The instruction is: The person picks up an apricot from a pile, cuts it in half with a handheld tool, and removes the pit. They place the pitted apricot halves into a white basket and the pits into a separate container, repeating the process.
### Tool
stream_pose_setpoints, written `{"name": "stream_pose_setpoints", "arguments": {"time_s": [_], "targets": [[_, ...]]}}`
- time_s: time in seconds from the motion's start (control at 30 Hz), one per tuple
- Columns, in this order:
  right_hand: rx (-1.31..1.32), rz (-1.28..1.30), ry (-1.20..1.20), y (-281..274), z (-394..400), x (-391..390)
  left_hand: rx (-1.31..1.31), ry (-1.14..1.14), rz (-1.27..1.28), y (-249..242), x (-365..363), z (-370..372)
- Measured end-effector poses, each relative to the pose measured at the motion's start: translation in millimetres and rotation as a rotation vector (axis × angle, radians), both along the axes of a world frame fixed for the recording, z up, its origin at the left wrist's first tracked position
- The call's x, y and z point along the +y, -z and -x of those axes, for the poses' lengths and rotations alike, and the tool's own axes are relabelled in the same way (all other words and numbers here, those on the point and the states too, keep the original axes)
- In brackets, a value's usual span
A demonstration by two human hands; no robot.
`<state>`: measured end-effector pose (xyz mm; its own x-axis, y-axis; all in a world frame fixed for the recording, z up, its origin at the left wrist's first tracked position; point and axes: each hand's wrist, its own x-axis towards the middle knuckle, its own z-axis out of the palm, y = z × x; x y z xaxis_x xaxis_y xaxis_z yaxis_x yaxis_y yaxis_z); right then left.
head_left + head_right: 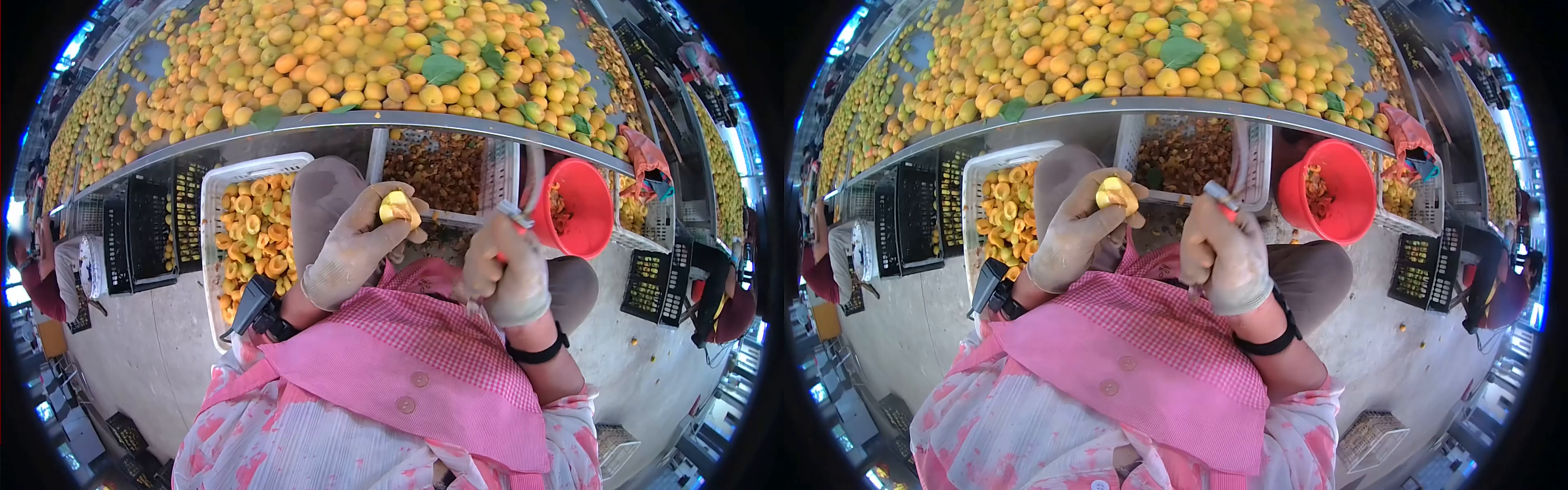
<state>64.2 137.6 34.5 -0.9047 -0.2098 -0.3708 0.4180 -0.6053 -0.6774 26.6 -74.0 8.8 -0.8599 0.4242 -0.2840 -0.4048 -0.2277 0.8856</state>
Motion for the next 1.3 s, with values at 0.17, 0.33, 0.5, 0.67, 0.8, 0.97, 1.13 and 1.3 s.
{"name": "stream_pose_setpoints", "arguments": {"time_s": [0.17,0.33,0.5,0.67,0.8,0.97,1.13,1.3], "targets": [[0.352,-0.373,0.209,-40.0,27.4,-11.4,0.025,0.118,0.032,-5.0,16.6,2.4],[0.384,-0.084,0.403,-37.2,29.8,-8.9,-0.126,0.223,-0.232,-3.7,28.2,4.8],[0.762,-0.939,0.417,-31.2,29.7,-1.4,0.368,0.210,-0.113,15.5,41.5,-1.9],[0.862,-0.598,0.448,-20.2,28.6,-7.0,-0.033,0.255,-0.166,-10.9,47.9,-1.6],[0.715,-0.093,0.435,-19.5,21.6,-16.7,0.049,0.176,-0.212,0.0,55.1,-6.7],[0.797,-0.337,0.322,-21.9,19.9,-19.5,0.093,0.132,-0.267,6.2,56.2,-11.2],[0.874,-0.411,0.182,-11.3,19.9,-15.0,0.123,0.100,0.000,-5.4,53.5,-14.9],[0.768,-0.289,0.213,-13.3,29.9,-16.3,0.964,-0.137,0.461,14.3,58.1,-18.4]]}}
